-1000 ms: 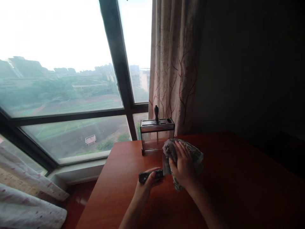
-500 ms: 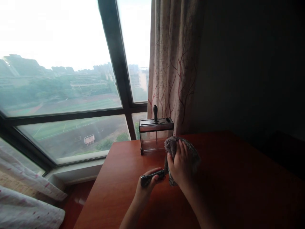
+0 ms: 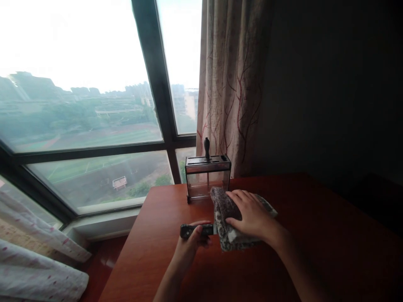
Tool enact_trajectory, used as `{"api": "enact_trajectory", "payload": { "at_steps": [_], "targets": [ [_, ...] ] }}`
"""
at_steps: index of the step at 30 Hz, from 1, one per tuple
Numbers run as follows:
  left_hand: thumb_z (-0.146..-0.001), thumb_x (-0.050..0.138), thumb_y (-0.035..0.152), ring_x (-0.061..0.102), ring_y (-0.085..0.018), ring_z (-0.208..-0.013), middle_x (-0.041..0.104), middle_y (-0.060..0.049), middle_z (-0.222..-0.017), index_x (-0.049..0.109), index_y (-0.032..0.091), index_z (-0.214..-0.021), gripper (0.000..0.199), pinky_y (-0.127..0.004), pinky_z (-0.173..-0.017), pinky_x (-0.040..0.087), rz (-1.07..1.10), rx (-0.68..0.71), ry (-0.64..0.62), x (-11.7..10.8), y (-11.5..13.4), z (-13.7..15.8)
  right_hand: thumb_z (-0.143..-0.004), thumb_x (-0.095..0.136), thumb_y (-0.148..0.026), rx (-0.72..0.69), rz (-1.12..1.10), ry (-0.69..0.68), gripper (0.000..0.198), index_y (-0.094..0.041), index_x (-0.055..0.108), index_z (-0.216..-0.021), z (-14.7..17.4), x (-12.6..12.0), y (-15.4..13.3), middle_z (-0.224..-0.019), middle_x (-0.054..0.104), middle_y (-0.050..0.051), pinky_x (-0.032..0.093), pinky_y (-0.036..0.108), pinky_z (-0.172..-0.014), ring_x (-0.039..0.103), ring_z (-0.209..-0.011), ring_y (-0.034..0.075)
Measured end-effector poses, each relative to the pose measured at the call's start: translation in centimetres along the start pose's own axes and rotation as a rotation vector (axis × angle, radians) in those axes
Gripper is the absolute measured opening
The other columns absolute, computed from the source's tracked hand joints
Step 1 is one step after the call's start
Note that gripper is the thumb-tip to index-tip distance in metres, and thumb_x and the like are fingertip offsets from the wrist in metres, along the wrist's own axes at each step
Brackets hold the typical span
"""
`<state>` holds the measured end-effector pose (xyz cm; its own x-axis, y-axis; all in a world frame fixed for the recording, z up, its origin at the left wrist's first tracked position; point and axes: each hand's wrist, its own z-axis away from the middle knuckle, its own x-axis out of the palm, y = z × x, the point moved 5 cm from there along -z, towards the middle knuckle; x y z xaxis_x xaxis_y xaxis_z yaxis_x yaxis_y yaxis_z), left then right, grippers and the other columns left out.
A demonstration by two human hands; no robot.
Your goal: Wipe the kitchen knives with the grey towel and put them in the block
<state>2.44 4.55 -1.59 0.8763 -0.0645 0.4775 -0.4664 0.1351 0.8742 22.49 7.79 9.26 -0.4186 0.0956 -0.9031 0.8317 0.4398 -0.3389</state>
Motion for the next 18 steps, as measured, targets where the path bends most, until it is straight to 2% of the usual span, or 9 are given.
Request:
{"api": "enact_trajectory", "payload": {
  "at_steps": [3,6,10,13,15,18],
  "targets": [
    [-0.075,0.074,0.042,0.069,-0.021,-0.062,0.075,-0.012,-0.079,0.071,0.01,-0.098,0.04,-0.027,-0.055,0.05,-0.013,-0.026,-0.051,0.3,-0.3,0.3,-0.066,0.073,-0.058,0.011,0.043,-0.09,0.073,-0.022,0.054,-0.127,-0.2,-0.4,-0.2,-0.118,0.061,0.01,0.043,0.042,-0.093,0.056,-0.11,0.03],
    [-0.076,0.073,0.042,0.071,-0.023,-0.066,0.076,-0.013,-0.082,0.07,0.011,-0.098,0.039,-0.029,-0.059,0.051,-0.018,-0.032,-0.092,0.5,-0.5,0.5,-0.067,0.066,-0.07,0.009,0.046,-0.148,0.07,-0.022,0.056,-0.117,-0.2,-0.4,-0.7,-0.111,0.066,0.009,0.045,0.038,-0.082,0.063,-0.1,0.03],
    [-0.077,0.072,0.042,0.071,-0.023,-0.066,0.076,-0.013,-0.083,0.07,0.012,-0.096,0.035,-0.031,-0.061,0.052,-0.02,-0.03,-0.126,0.6,-0.4,0.4,-0.07,0.05,-0.082,0.008,0.083,-0.173,0.064,-0.023,0.058,-0.094,-0.1,0.1,-0.7,-0.091,0.072,0.006,0.041,0.033,-0.065,0.068,-0.085,0.032],
    [-0.077,0.071,0.042,0.071,-0.025,-0.07,0.075,-0.013,-0.086,0.07,0.012,-0.094,0.034,-0.031,-0.06,0.052,-0.033,-0.041,-0.153,0.5,-0.4,0.2,-0.07,0.046,-0.085,-0.028,0.1,-0.147,0.064,-0.024,0.057,-0.088,0.0,0.4,-0.5,-0.086,0.073,0.005,0.036,0.031,-0.061,0.069,-0.081,0.03],
    [-0.078,0.069,0.047,0.07,-0.024,-0.066,0.074,-0.012,-0.082,0.069,0.013,-0.099,0.041,-0.029,-0.055,0.05,-0.066,-0.058,-0.181,0.3,-0.7,0.1,-0.07,0.045,-0.086,-0.051,0.117,-0.124,0.065,-0.025,0.058,-0.087,0.0,0.6,-0.5,-0.085,0.073,0.004,0.035,0.03,-0.06,0.069,-0.08,0.029],
    [-0.081,0.054,0.065,0.065,-0.019,-0.051,0.07,-0.008,-0.063,0.064,0.013,-0.115,0.063,-0.025,-0.046,0.044,-0.065,-0.101,-0.212,0.1,-1.1,-0.1,-0.071,0.043,-0.085,-0.08,0.153,-0.101,0.065,-0.024,0.058,-0.087,0.1,0.9,-0.7,-0.084,0.072,0.004,0.036,0.03,-0.06,0.069,-0.079,0.028]
  ]
}}
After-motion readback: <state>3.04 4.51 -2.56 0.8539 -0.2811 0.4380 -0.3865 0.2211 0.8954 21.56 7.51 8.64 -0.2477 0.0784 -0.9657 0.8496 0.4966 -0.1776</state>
